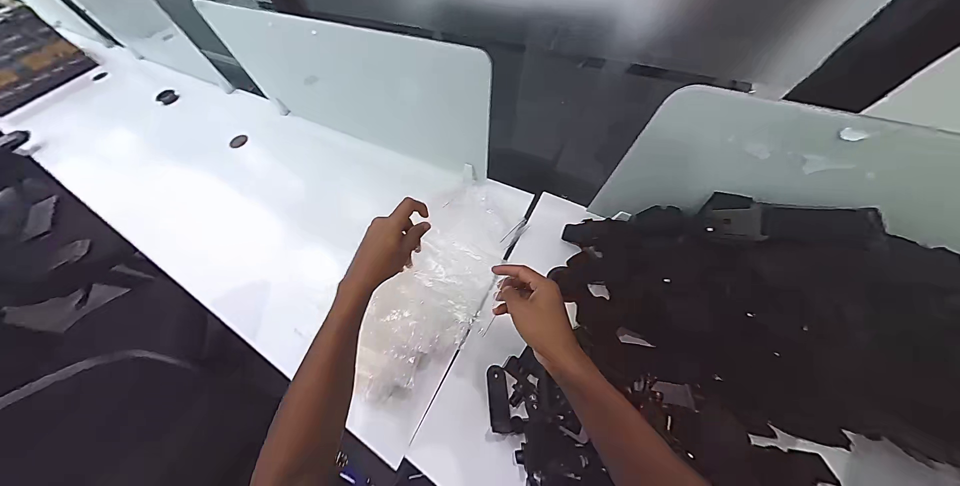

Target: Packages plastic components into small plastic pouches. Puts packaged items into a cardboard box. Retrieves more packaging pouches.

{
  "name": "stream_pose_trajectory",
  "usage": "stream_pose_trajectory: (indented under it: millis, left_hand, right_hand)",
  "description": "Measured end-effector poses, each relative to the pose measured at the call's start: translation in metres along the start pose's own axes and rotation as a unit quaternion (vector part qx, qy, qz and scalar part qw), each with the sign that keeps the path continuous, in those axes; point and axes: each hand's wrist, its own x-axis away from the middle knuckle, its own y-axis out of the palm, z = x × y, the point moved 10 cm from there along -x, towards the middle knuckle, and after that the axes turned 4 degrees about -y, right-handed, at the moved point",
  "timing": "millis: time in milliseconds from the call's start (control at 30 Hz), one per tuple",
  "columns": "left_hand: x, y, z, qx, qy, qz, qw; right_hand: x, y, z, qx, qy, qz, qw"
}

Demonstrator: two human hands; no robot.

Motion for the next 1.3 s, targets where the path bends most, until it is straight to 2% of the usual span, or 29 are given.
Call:
stream_pose_trajectory:
  millis: [67, 133, 233, 267, 333, 433, 467, 600, 700, 867, 967, 1067, 1167, 1233, 1300]
  left_hand:
    - [0.038, -0.031, -0.010, -0.096, -0.016, 0.006, 0.995]
    - [0.075, -0.054, -0.024, -0.212, -0.075, 0.045, 0.973]
    - [0.124, -0.064, -0.026, -0.308, -0.090, 0.153, 0.935]
    - [0.136, -0.054, -0.026, -0.314, -0.089, 0.158, 0.932]
    - [0.148, -0.025, -0.036, -0.312, -0.105, 0.118, 0.937]
    - [0.153, 0.013, -0.080, -0.308, -0.204, -0.015, 0.929]
    - [0.153, 0.019, -0.093, -0.307, -0.223, -0.038, 0.924]
    - [0.151, 0.028, -0.114, -0.293, -0.242, -0.076, 0.922]
    - [0.151, 0.018, -0.101, -0.294, -0.218, -0.046, 0.929]
    - [0.154, -0.005, -0.031, -0.309, -0.113, 0.064, 0.942]
    - [0.149, 0.003, 0.033, -0.320, -0.039, 0.080, 0.943]
    - [0.146, 0.043, 0.114, -0.330, 0.056, 0.046, 0.941]
    - [0.154, 0.105, 0.213, -0.300, 0.197, 0.002, 0.934]
    - [0.170, 0.149, 0.282, -0.251, 0.297, -0.032, 0.921]
    - [0.191, 0.192, 0.344, -0.197, 0.384, -0.071, 0.899]
  right_hand:
    - [0.011, 0.039, -0.005, -0.019, 0.008, -0.053, 0.998]
    - [0.016, 0.073, -0.009, 0.008, -0.002, -0.092, 0.996]
    - [0.017, 0.113, -0.015, 0.133, -0.050, -0.117, 0.983]
    - [0.017, 0.123, -0.014, 0.185, -0.061, -0.125, 0.973]
    - [0.015, 0.138, -0.011, 0.272, -0.077, -0.132, 0.950]
    - [0.013, 0.155, 0.007, 0.397, -0.050, -0.155, 0.903]
    - [0.011, 0.159, 0.014, 0.426, -0.034, -0.164, 0.889]
    - [0.009, 0.164, 0.026, 0.470, -0.018, -0.179, 0.864]
    - [0.013, 0.154, 0.015, 0.451, -0.031, -0.176, 0.874]
    - [0.043, 0.104, -0.037, 0.415, -0.084, -0.138, 0.895]
    - [0.073, 0.059, -0.059, 0.424, -0.104, -0.161, 0.885]
    - [0.116, 0.000, -0.071, 0.456, -0.100, -0.205, 0.860]
    - [0.171, -0.077, -0.077, 0.478, -0.067, -0.214, 0.849]
    - [0.212, -0.136, -0.074, 0.475, -0.034, -0.189, 0.859]
    - [0.257, -0.197, -0.066, 0.441, -0.012, -0.133, 0.888]
